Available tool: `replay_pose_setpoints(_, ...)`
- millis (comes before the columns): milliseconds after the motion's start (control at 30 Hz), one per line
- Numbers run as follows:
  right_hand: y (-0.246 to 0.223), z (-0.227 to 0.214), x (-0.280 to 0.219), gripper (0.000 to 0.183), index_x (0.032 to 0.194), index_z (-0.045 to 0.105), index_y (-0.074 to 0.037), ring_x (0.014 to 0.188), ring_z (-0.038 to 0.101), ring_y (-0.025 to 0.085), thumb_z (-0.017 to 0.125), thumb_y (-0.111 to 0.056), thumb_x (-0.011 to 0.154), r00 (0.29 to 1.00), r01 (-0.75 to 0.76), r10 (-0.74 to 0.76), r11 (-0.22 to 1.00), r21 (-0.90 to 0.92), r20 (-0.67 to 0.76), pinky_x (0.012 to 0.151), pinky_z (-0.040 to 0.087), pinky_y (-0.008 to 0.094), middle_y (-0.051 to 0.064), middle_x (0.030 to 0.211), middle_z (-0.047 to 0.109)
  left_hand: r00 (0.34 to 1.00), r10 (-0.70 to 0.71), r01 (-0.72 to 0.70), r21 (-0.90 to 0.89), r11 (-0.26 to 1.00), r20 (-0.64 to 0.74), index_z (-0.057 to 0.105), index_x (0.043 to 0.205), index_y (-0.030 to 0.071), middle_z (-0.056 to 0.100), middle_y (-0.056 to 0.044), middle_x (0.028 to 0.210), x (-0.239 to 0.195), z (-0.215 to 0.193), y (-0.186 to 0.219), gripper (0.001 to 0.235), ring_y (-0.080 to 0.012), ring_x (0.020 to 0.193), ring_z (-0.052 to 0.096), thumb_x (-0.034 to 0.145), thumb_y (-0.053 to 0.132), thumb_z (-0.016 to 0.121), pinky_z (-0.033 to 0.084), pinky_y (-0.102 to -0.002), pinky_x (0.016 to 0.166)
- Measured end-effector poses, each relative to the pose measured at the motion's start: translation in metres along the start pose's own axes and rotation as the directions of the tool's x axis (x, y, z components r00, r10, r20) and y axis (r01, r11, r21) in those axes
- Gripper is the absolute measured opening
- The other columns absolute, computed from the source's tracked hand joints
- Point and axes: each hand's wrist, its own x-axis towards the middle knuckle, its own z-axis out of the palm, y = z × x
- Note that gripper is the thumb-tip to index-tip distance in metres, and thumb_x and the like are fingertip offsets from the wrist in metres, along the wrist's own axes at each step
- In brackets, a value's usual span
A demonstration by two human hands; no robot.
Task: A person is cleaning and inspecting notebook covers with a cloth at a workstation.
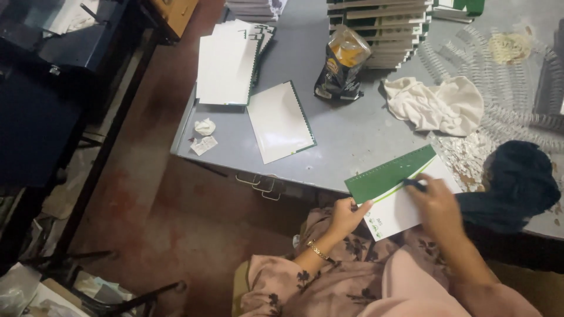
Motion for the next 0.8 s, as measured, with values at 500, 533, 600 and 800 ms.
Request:
replay_pose_setpoints(500, -0.017, 0.008, 0.000, 0.040, 0.127, 0.069, -0.021, 0.114, 0.058, 0.030, 0.067, -0.014, 0.088, 0.999, -0.036, 0.034, 0.972, -0.232, -0.014, 0.071, 0.058, 0.039, 0.009, 0.138, 0.060, 1.000, 0.007, -0.005, -0.091, 0.996, 0.022, 0.040, 0.060, 0.018, 0.048, 0.007, 0.056, 0.001, 0.002, -0.008, 0.051, -0.0031, 0.055, 0.044, 0.091, 0.034, 0.077, 0.031, -0.026, 0.051)
replay_pose_setpoints(533, -0.005, 0.003, 0.005, 0.040, 0.127, 0.069, -0.021, 0.114, 0.058, 0.030, 0.067, -0.014, 0.088, 0.999, -0.040, 0.040, 0.972, -0.233, -0.008, 0.071, 0.058, 0.039, 0.009, 0.138, 0.060, 1.000, 0.001, 0.002, -0.092, 0.996, 0.027, 0.040, 0.060, 0.018, 0.048, 0.007, 0.056, 0.000, 0.003, -0.002, 0.051, -0.0031, 0.055, 0.044, 0.091, 0.034, 0.077, 0.031, -0.026, 0.051)
replay_pose_setpoints(600, 0.014, -0.001, 0.014, 0.035, 0.125, 0.073, -0.025, 0.107, 0.060, 0.029, 0.066, -0.014, 0.092, 0.991, -0.120, 0.084, 0.909, -0.400, -0.106, 0.064, 0.057, 0.040, 0.006, 0.130, 0.062, 0.999, -0.020, 0.022, -0.051, 0.998, 0.041, 0.043, 0.058, 0.019, 0.046, 0.007, 0.054, -0.002, -0.003, 0.008, 0.051, -0.0039, 0.050, 0.038, 0.091, 0.039, 0.076, 0.027, -0.026, 0.049)
replay_pose_setpoints(800, -0.006, 0.024, -0.003, 0.047, 0.131, 0.068, -0.022, 0.117, 0.057, 0.030, 0.064, -0.009, 0.086, 0.999, -0.018, 0.029, 0.968, -0.250, 0.040, 0.075, 0.060, 0.040, 0.011, 0.141, 0.055, 0.998, 0.062, -0.061, -0.064, 0.996, 0.023, 0.045, 0.060, 0.019, 0.048, 0.008, 0.058, 0.002, 0.001, -0.005, 0.049, -0.0028, 0.057, 0.041, 0.092, 0.038, 0.076, 0.029, -0.027, 0.051)
